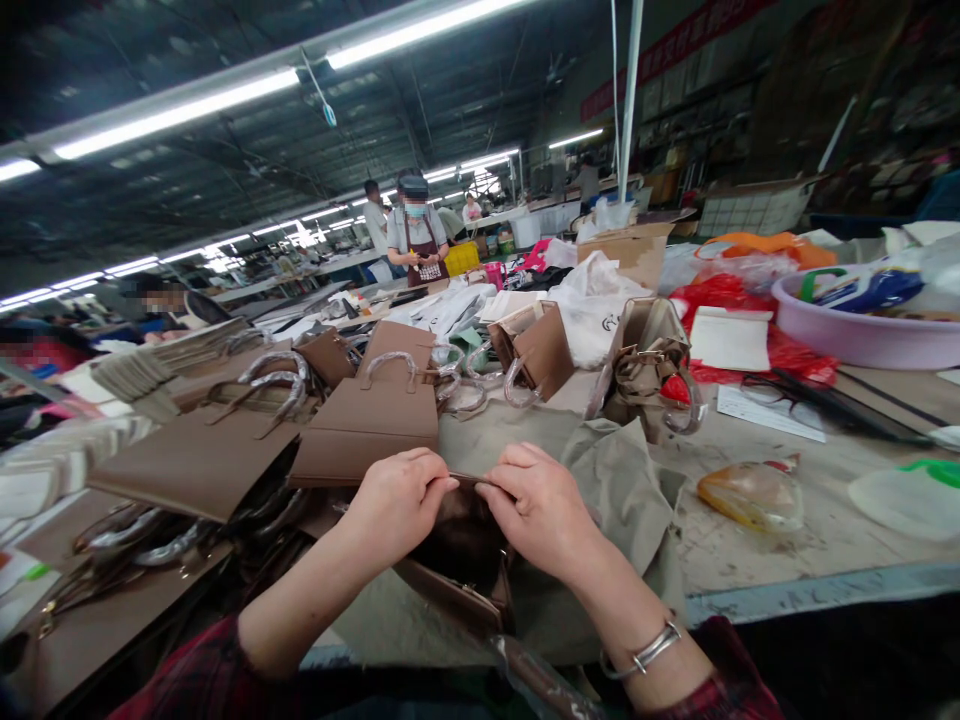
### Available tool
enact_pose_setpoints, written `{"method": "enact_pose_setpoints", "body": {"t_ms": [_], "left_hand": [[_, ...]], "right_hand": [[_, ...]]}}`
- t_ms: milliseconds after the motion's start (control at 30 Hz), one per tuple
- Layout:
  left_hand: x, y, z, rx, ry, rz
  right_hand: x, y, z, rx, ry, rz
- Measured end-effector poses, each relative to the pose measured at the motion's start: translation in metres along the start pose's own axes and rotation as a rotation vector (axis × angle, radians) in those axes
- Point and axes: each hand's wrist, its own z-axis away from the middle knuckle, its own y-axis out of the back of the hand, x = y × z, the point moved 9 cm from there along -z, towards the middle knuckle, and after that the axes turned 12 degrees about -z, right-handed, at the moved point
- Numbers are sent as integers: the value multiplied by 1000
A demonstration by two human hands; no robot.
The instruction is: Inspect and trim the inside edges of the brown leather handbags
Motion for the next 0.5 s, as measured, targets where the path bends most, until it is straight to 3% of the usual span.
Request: {"method": "enact_pose_setpoints", "body": {"t_ms": [233,500], "left_hand": [[0,2,0,3,28,-13],[-13,1,3,22,20,48]], "right_hand": [[5,-7,-4,-108,-82,119],[-2,-17,-12,-99,21,215]]}}
